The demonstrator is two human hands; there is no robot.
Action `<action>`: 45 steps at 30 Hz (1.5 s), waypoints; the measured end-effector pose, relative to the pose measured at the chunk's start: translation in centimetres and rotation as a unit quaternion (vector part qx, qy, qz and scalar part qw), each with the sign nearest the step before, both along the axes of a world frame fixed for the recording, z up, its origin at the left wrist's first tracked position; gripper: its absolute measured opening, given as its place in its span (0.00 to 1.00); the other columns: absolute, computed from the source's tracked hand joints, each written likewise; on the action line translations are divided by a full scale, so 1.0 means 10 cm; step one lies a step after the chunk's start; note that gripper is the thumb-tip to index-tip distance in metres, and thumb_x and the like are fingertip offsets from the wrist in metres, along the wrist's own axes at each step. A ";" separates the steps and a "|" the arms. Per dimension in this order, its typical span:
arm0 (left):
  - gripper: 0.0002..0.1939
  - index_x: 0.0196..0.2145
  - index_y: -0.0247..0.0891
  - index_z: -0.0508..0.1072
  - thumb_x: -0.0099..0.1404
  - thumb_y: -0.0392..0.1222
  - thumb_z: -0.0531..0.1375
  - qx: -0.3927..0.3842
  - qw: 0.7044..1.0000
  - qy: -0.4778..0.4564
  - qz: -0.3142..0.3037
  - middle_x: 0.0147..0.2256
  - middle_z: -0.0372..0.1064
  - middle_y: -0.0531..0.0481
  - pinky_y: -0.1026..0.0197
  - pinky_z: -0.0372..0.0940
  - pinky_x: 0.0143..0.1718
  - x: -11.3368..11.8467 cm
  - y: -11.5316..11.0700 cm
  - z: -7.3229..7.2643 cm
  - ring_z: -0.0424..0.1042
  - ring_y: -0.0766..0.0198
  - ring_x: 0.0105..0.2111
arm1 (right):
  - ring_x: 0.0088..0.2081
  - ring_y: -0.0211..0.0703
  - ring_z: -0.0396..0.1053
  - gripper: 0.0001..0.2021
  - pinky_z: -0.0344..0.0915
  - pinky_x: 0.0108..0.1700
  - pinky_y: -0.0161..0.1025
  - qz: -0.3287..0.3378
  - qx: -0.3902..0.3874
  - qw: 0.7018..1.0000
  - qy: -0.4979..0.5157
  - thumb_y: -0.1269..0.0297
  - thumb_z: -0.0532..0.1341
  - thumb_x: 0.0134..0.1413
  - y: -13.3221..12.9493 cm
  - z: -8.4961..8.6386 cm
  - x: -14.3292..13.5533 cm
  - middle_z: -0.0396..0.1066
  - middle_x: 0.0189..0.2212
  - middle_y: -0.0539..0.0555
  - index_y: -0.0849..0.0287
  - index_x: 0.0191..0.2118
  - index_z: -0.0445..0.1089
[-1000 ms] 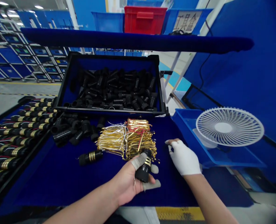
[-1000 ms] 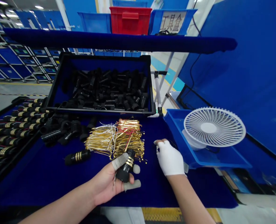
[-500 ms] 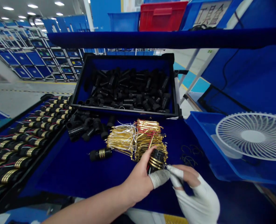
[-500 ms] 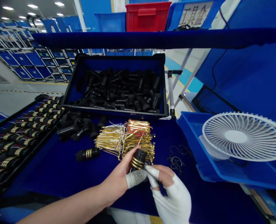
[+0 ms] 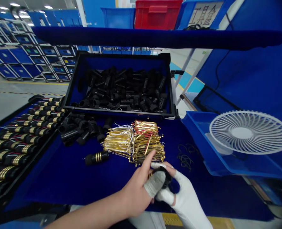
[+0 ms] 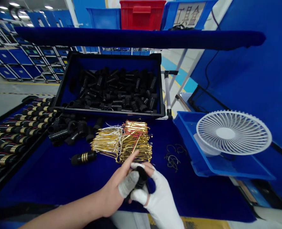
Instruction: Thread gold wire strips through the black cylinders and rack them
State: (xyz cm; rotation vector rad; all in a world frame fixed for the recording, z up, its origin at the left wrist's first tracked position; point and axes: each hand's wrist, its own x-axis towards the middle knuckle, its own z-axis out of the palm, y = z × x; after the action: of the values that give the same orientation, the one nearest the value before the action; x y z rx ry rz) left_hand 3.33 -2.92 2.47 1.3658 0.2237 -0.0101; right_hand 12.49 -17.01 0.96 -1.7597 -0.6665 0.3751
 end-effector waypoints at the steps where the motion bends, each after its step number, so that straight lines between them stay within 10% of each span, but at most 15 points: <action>1: 0.48 0.69 0.39 0.49 0.63 0.72 0.52 -0.089 0.995 0.045 -0.021 0.33 0.73 0.45 0.66 0.61 0.19 0.02 -0.02 -0.01 0.66 0.67 0.20 | 0.44 0.56 0.77 0.18 0.74 0.48 0.47 0.015 0.012 1.000 0.009 0.55 0.70 0.39 -0.01 0.01 -0.01 0.80 0.41 0.57 0.56 0.40 0.79; 5: 0.52 0.53 0.30 0.70 0.57 0.81 0.42 -0.371 0.908 0.169 -0.094 0.15 0.62 0.54 0.70 0.45 0.08 0.12 -0.07 -0.09 0.53 0.72 0.08 | 0.43 0.51 0.77 0.13 0.73 0.49 0.44 0.044 -0.082 0.993 -0.068 0.55 0.66 0.48 -0.04 0.02 0.19 0.80 0.41 0.54 0.54 0.39 0.78; 9: 0.37 0.48 0.37 0.69 0.64 0.74 0.46 -0.423 0.889 0.170 0.029 0.23 0.71 0.49 0.61 0.72 0.26 0.17 -0.05 -0.10 0.68 0.68 0.18 | 0.51 0.50 0.73 0.14 0.67 0.57 0.48 -0.036 -0.261 0.940 -0.218 0.63 0.57 0.61 -0.03 -0.11 0.84 0.76 0.48 0.58 0.56 0.50 0.74; 15: 0.16 0.43 0.35 0.67 0.69 0.52 0.58 -0.393 0.909 0.122 0.073 0.37 0.73 0.46 0.47 0.73 0.43 0.15 -0.03 -0.05 0.71 0.68 0.25 | 0.34 0.57 0.76 0.11 0.69 0.41 0.55 -0.124 -0.347 0.896 -0.249 0.75 0.56 0.54 0.01 -0.27 1.50 0.73 0.39 0.69 0.65 0.40 0.74; 24: 0.45 0.67 0.48 0.53 0.58 0.44 0.71 -0.218 0.967 0.016 0.132 0.57 0.65 0.44 0.59 0.67 0.46 0.12 0.07 0.03 0.69 0.59 0.49 | 0.38 0.43 0.72 0.02 0.68 0.42 0.40 -0.046 -0.017 0.934 -0.354 0.65 0.60 0.63 0.07 0.03 0.40 0.72 0.37 0.52 0.53 0.40 0.70; 32: 0.45 0.68 0.41 0.52 0.60 0.45 0.69 -0.164 0.977 -0.061 0.125 0.64 0.58 0.42 0.51 0.54 0.65 0.09 0.09 0.01 0.61 0.50 0.63 | 0.38 0.43 0.75 0.14 0.70 0.41 0.39 0.031 -0.007 0.899 -0.436 0.75 0.60 0.58 0.03 -0.14 0.24 0.75 0.39 0.52 0.51 0.47 0.70; 36: 0.37 0.67 0.42 0.55 0.65 0.48 0.64 -0.078 0.991 -0.059 0.096 0.62 0.61 0.41 0.52 0.66 0.55 0.04 0.15 -0.01 0.66 0.50 0.57 | 0.36 0.45 0.76 0.06 0.73 0.37 0.38 -0.011 -0.039 0.950 -0.309 0.65 0.62 0.58 0.10 -0.09 0.20 0.77 0.36 0.52 0.52 0.42 0.70; 41: 0.36 0.69 0.44 0.51 0.69 0.53 0.58 0.029 0.998 -0.046 0.016 0.55 0.68 0.39 0.56 0.68 0.41 -0.13 0.23 0.12 0.73 0.56 0.41 | 0.18 0.42 0.70 0.23 0.68 0.18 0.38 0.021 -0.070 0.997 -0.028 0.51 0.62 0.53 0.19 -0.09 0.06 0.80 0.37 0.56 0.58 0.52 0.70; 45: 0.43 0.70 0.42 0.49 0.66 0.62 0.57 -0.012 0.997 -0.007 0.072 0.46 0.74 0.41 0.60 0.69 0.36 -0.19 0.20 0.10 0.75 0.59 0.35 | 0.37 0.56 0.78 0.23 0.77 0.36 0.46 0.015 -0.017 1.000 -0.021 0.49 0.69 0.44 0.27 -0.07 -0.01 0.80 0.38 0.58 0.56 0.45 0.77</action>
State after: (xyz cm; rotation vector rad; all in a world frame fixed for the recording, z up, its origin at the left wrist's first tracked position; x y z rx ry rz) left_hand 1.46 -0.96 3.51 1.3236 0.3094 0.1174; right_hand 12.43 -14.34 0.31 -1.7964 -0.7208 0.3722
